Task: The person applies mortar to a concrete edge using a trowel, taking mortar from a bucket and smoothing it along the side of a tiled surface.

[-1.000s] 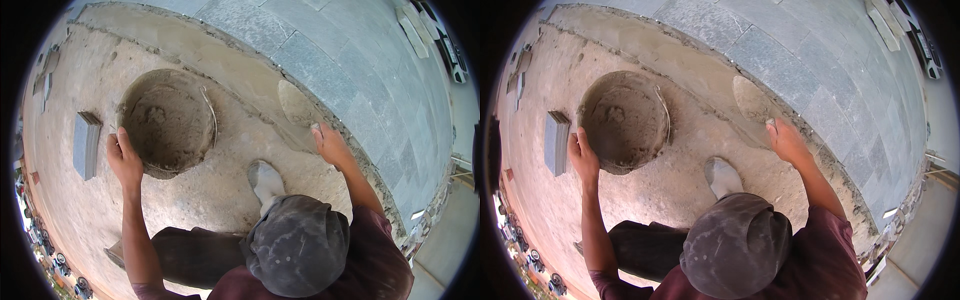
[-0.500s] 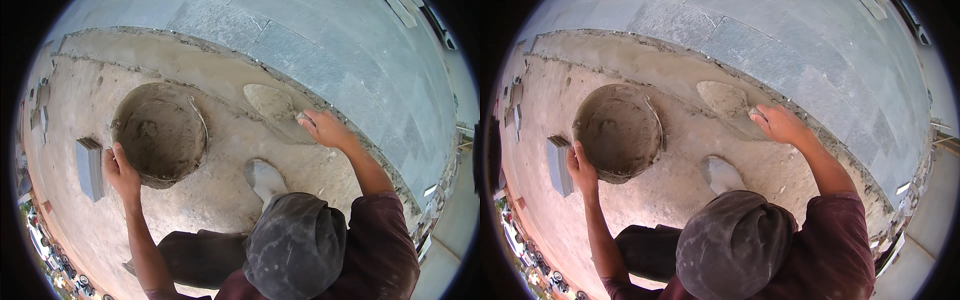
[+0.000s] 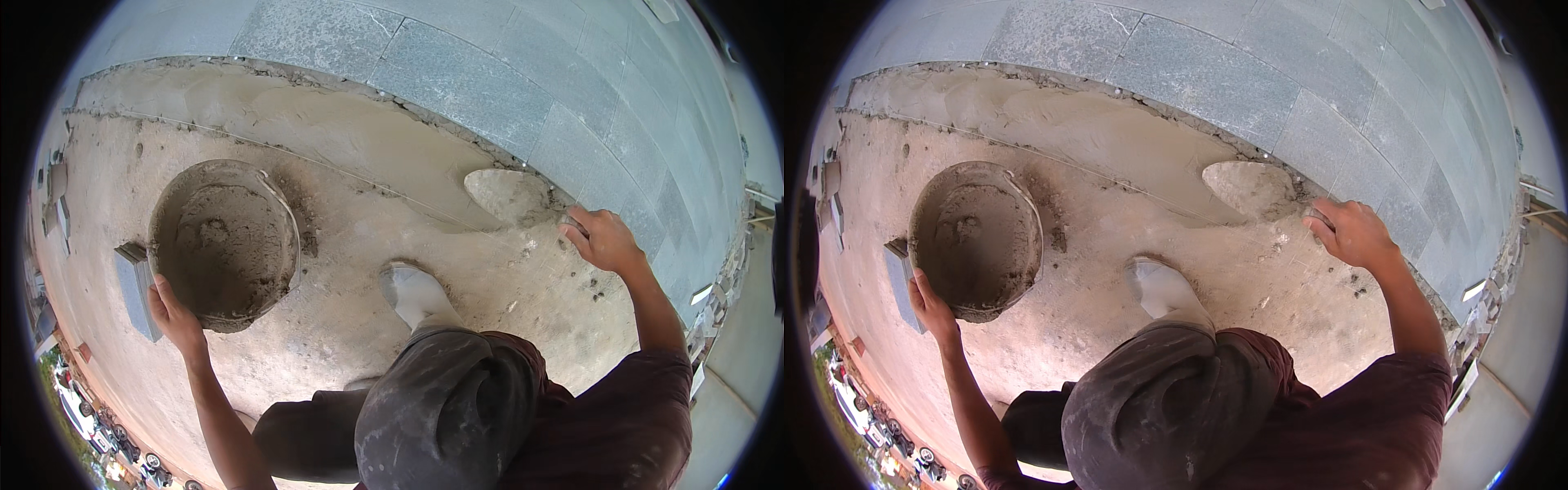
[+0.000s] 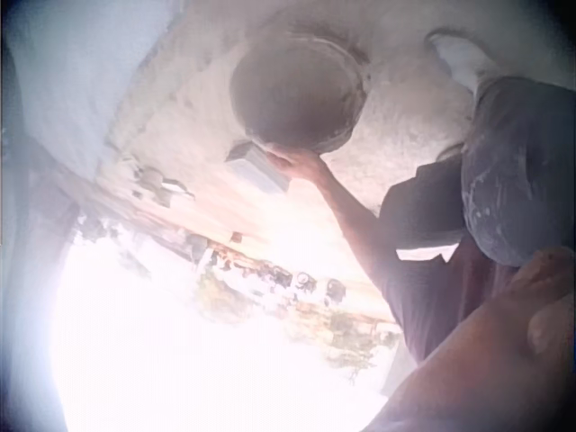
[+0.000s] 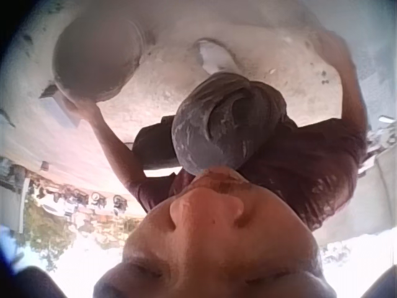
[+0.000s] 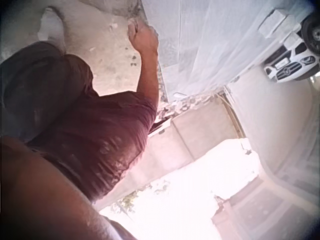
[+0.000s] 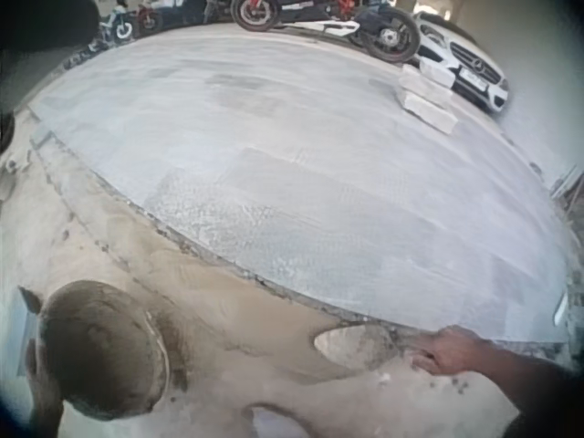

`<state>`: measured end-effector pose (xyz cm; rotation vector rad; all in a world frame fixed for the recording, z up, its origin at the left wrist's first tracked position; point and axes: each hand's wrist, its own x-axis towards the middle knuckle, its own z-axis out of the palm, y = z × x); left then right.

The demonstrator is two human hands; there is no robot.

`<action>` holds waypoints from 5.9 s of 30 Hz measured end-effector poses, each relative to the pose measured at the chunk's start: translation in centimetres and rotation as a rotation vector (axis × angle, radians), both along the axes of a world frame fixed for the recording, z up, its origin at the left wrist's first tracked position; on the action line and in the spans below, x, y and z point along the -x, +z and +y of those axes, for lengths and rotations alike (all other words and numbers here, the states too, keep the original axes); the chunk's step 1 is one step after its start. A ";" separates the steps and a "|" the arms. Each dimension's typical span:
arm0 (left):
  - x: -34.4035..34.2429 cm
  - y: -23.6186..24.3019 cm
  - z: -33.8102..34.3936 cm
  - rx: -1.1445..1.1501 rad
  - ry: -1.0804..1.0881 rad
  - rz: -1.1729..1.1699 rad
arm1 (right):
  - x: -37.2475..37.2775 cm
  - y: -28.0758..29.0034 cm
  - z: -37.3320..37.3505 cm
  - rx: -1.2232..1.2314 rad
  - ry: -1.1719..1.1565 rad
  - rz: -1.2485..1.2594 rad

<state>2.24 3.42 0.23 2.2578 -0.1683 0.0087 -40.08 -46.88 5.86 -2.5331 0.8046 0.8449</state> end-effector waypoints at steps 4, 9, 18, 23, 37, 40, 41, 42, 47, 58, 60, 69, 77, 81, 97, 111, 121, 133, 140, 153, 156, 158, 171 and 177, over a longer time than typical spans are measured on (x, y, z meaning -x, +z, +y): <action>0.0 0.3 0.5 -0.040 -0.012 0.051 | -3.4 -5.0 3.0 -0.067 -0.053 -0.153; 1.7 0.8 -0.1 0.089 -0.031 0.151 | -1.1 -7.0 3.7 0.013 0.024 -0.162; 0.6 0.2 0.9 0.476 -0.111 0.279 | 6.8 2.5 5.0 0.301 -0.246 -0.041; 1.3 1.6 -2.2 0.436 -0.320 0.272 | 10.0 4.2 14.3 0.425 -0.523 -0.435; 10.1 1.9 -7.2 0.532 -0.628 0.515 | 13.1 6.3 34.6 0.498 -0.732 -0.362; 11.4 1.4 -8.0 0.505 -0.638 0.579 | 9.9 6.2 30.8 0.530 -0.436 -0.417; 11.9 1.8 -8.8 0.500 -0.642 0.560 | 8.6 5.8 29.3 0.585 -0.250 -0.421; 12.8 2.2 -9.0 0.467 -0.648 0.566 | 7.5 5.0 28.1 0.570 -0.160 -0.412; 14.3 3.0 -10.1 0.343 -0.618 0.519 | 0.1 0.7 22.3 0.543 0.259 -0.433; 17.5 3.7 -12.0 0.198 -0.534 0.374 | -4.6 -3.0 19.3 -0.201 0.170 -0.108; 17.8 3.7 -12.4 0.201 -0.526 0.357 | -4.4 -3.7 19.8 -0.377 0.063 -0.114; 18.9 3.7 -14.2 0.219 -0.531 0.360 | -2.0 -7.5 22.6 -0.864 -0.193 -0.330; 18.6 3.4 -14.1 0.201 -0.597 0.277 | -1.0 -5.9 22.4 -0.994 -0.203 -0.418; 18.3 3.5 -13.8 0.213 -0.561 0.245 | -1.3 -5.0 21.8 -1.032 -0.197 -0.453; 14.3 1.8 -9.6 0.247 -0.460 0.307 | 6.5 -3.7 15.2 -0.650 -0.451 -0.639; 15.3 1.9 -10.9 0.258 -0.414 0.305 | 14.4 -11.8 11.6 0.643 -0.316 -0.693; 15.4 2.6 -11.4 0.223 -0.457 0.297 | 12.4 -9.5 12.0 0.688 -0.285 -0.725; 14.7 2.6 -10.9 0.232 -0.450 0.313 | 11.5 -10.3 11.5 0.658 -0.212 -0.498; 15.3 3.7 -12.0 0.184 -0.399 0.344 | 7.5 -6.0 14.3 0.527 -0.049 -0.798; 15.8 3.4 -13.3 0.173 -0.461 0.251 | -8.5 -2.3 16.1 0.474 0.658 -0.410; 16.4 3.2 -13.6 0.171 -0.443 0.273 | -7.9 -2.9 16.8 0.264 0.567 -0.239; 16.6 3.1 -13.8 0.187 -0.452 0.280 | -7.3 -3.6 17.1 0.130 0.493 -0.176; 16.6 2.7 -13.5 0.257 -0.469 0.308 | -3.9 -7.0 21.6 -0.846 -0.147 -0.411; 16.2 3.0 -13.2 0.236 -0.484 0.305 | -3.2 -6.5 21.5 -1.025 -0.220 -0.419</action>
